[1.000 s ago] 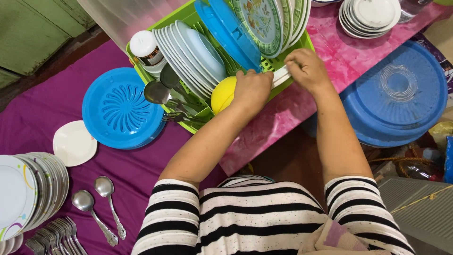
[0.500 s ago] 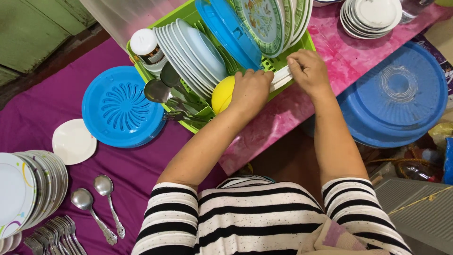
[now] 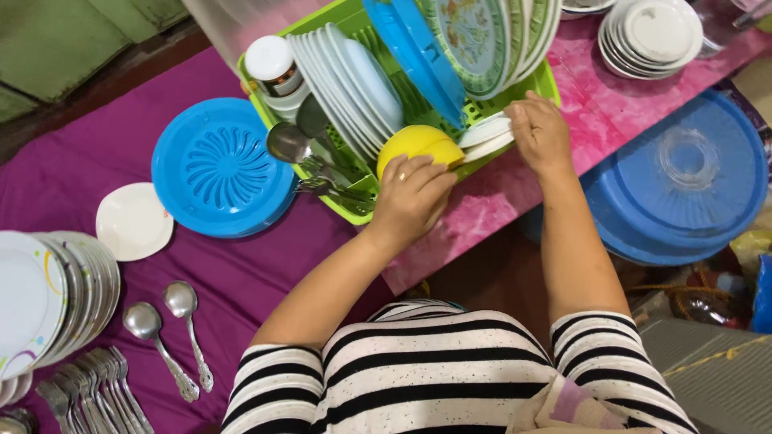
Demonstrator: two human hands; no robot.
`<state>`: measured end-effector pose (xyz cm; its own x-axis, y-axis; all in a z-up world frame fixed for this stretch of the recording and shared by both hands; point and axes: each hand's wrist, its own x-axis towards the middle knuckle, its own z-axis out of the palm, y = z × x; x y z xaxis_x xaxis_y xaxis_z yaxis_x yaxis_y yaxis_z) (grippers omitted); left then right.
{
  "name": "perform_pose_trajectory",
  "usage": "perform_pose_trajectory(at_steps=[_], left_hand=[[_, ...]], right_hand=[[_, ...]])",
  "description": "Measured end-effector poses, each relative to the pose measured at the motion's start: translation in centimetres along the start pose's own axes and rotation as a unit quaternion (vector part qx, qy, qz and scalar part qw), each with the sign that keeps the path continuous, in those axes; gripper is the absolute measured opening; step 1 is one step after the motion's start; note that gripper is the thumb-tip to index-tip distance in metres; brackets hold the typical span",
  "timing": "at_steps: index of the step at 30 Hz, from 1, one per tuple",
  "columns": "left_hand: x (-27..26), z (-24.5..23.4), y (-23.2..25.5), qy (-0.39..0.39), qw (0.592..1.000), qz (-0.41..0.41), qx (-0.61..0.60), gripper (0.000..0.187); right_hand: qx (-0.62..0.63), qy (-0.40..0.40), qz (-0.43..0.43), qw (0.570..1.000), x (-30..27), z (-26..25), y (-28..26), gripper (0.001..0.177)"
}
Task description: Organizing and stacking clean plates, bowls, and silverware on a table.
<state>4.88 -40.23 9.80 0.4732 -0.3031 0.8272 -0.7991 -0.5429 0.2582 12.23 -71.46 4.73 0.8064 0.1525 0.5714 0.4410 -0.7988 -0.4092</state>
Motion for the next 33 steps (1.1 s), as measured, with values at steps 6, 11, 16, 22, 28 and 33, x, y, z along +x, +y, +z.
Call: perform_pose_trajectory(at_steps=[6, 11, 16, 22, 28, 33], left_hand=[[-5.6, -5.4, -1.7, 0.017, 0.997, -0.073, -0.024, 0.015], [-8.9, -10.5, -2.9, 0.023, 0.993, -0.119, 0.012, 0.010], [-13.1, -13.2, -4.2, 0.019, 0.983, -0.175, 0.042, 0.010], [-15.6, -16.2, -5.6, 0.020, 0.972, -0.224, 0.065, 0.012], [-17.4, -19.4, -8.3, 0.053, 0.958, -0.269, 0.089, 0.009], [-20.7, -21.4, -11.8, 0.112, 0.914, -0.361, 0.149, 0.016]], right_hand=[[-0.002, 0.004, -0.048, 0.999, 0.1, 0.3, 0.6, 0.041], [-0.006, -0.037, -0.050, 0.998, 0.5, -0.5, 0.4, 0.036], [-0.021, -0.076, -0.023, 0.997, 1.1, -1.9, -0.9, 0.031], [-0.175, -0.147, -0.057, 0.972, 2.5, -2.4, -3.2, 0.031], [-0.228, -0.256, 0.030, 0.939, 3.4, -1.1, -7.5, 0.043], [-0.374, -0.344, 0.043, 0.860, 3.8, 0.1, -8.7, 0.050]])
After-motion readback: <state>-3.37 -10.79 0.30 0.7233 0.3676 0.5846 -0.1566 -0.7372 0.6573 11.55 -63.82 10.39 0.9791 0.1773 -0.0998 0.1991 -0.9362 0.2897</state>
